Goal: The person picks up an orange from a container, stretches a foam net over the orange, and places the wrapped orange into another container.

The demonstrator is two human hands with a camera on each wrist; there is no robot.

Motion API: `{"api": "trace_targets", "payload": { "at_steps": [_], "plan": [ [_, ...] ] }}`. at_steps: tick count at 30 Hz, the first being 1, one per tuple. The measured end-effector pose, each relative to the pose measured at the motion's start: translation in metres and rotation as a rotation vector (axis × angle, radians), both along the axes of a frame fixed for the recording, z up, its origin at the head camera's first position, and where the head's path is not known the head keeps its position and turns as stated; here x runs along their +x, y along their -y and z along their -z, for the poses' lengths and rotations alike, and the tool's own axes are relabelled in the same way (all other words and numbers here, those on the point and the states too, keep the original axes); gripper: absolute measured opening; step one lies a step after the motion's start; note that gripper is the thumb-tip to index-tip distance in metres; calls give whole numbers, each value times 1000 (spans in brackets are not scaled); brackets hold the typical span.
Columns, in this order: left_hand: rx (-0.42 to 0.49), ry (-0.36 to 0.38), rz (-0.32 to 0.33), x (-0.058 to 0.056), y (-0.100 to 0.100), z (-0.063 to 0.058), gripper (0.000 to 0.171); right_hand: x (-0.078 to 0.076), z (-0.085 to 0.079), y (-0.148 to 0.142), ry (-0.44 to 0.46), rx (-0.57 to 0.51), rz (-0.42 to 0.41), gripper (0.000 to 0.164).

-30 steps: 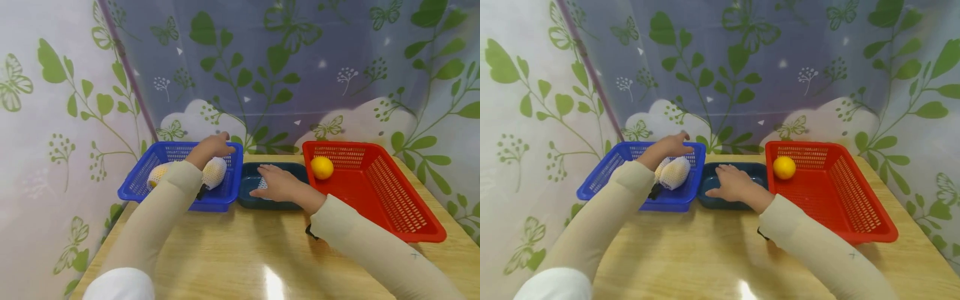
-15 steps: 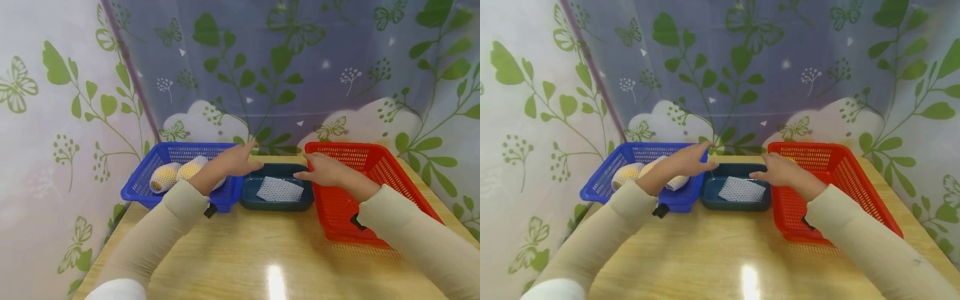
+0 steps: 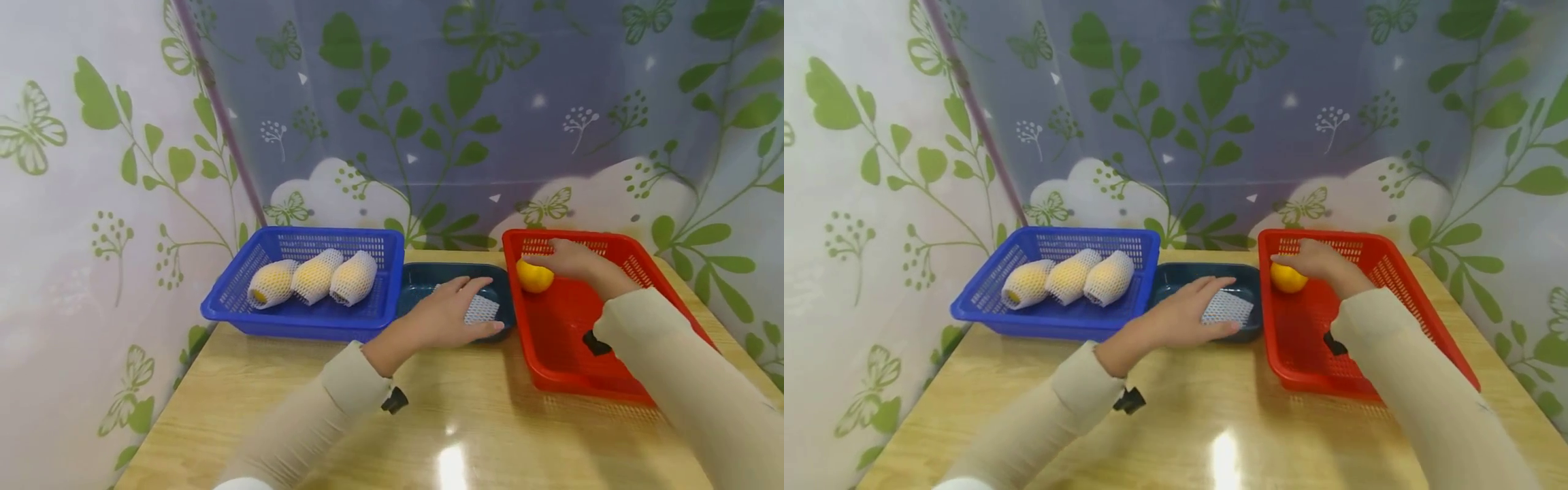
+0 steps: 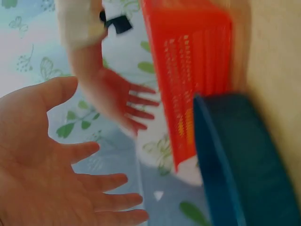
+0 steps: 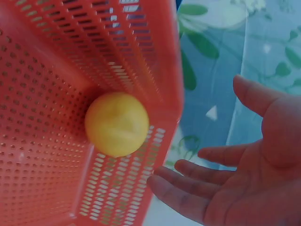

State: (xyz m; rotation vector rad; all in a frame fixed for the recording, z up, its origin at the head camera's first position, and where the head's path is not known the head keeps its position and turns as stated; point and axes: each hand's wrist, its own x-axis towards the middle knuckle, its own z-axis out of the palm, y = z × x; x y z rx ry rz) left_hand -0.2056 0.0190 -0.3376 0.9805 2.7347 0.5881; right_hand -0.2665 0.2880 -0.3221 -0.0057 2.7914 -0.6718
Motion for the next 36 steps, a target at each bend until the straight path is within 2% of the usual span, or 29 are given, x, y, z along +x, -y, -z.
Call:
{"api": "trace_targets", "payload": {
  "at_steps": [4,9,17,20,26,32,36],
  "plan": [
    [23,12,27,7,-13,18,80,-7,3,-9,41,-73,39,90],
    [6,12,25,15,-26,36,79,-16,9,-12,83,-143,96,92],
    [-24,6,40,21,-41,54,78,-31,22,-17,176,-241,215,93],
    [-27,2,66,23,-45,60,77,-32,29,-17,203,-268,246,93],
    [-56,-53,129,26,-47,75,71,-33,47,-17,220,-301,275,90],
    [-51,-83,146,27,-50,81,69,-35,55,-18,215,-323,267,94],
    [-12,-74,138,28,-50,81,67,-33,61,-15,231,-391,299,100]
  ]
}}
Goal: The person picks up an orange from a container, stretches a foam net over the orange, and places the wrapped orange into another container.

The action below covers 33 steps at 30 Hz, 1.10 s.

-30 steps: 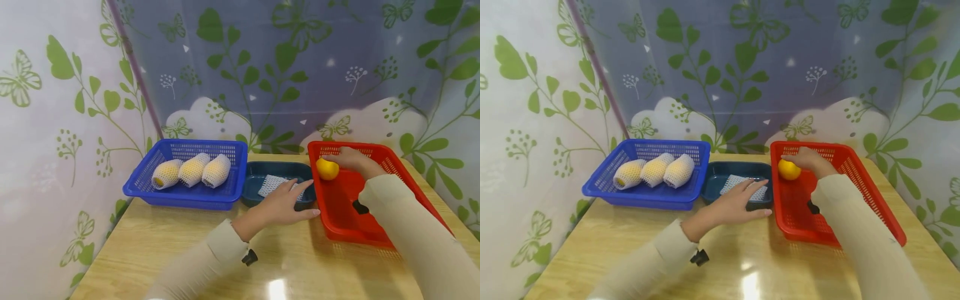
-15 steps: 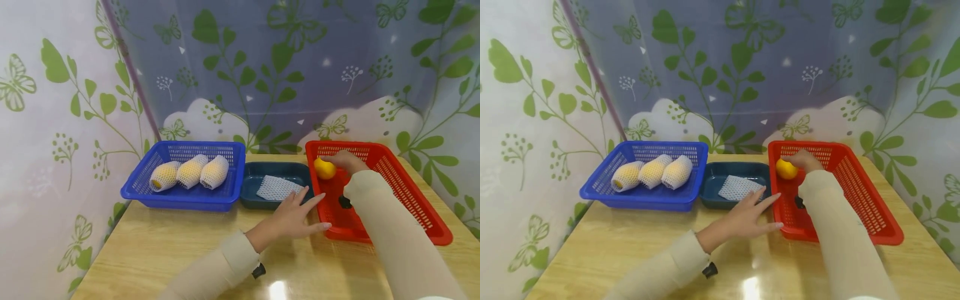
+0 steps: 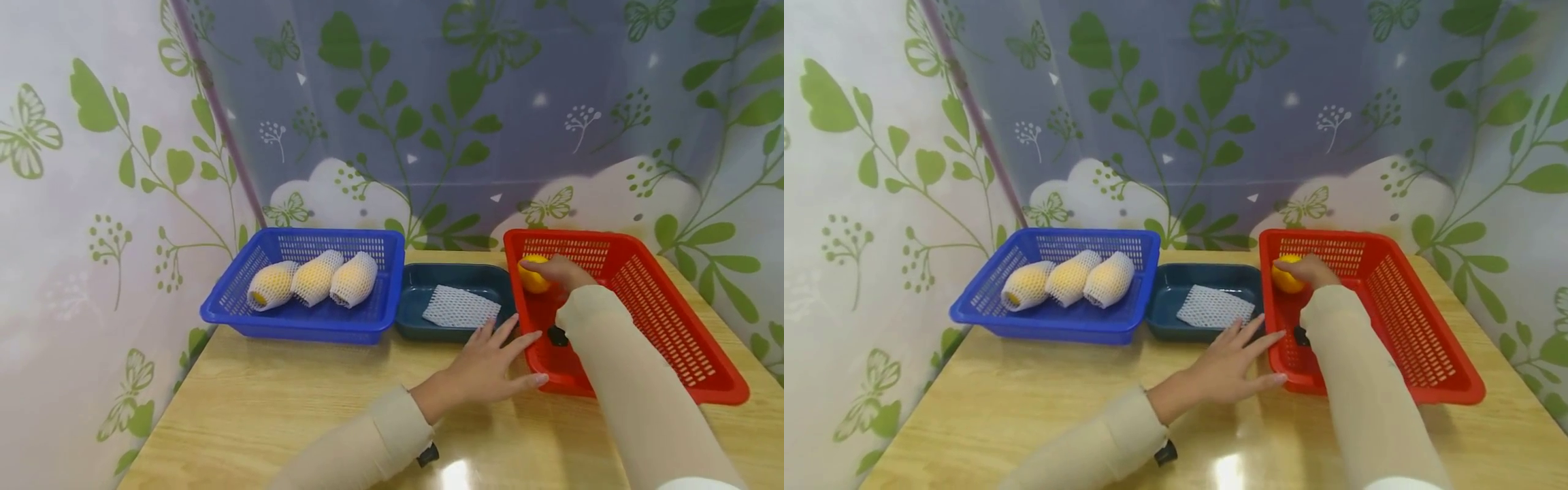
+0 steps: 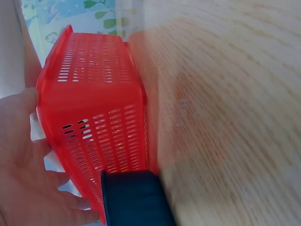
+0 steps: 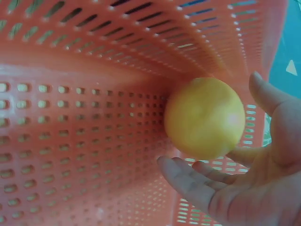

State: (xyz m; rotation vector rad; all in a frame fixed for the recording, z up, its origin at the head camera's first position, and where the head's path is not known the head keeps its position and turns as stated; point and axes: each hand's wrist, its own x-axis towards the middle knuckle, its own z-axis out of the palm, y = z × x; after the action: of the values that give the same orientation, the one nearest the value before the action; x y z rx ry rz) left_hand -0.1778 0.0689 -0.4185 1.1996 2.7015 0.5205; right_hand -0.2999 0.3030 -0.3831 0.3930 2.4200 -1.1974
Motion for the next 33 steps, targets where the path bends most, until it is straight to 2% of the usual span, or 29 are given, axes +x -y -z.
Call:
{"api": "trace_targets", "payload": {
  "at_steps": [3,7,15,25,33],
  "plan": [
    [27,17,-4,1,-2,0,65,3,6,2,-13,-71,42,100],
    [45,43,-15,2,-4,2,64,6,13,4,-58,-111,49,94],
    [54,44,-23,4,-4,1,65,1,22,1,-91,-114,93,103],
    [54,55,-21,5,-5,1,65,1,28,1,-167,-95,162,89],
    [48,69,-30,5,-4,0,65,-3,32,-1,-185,-53,107,84]
  ]
}}
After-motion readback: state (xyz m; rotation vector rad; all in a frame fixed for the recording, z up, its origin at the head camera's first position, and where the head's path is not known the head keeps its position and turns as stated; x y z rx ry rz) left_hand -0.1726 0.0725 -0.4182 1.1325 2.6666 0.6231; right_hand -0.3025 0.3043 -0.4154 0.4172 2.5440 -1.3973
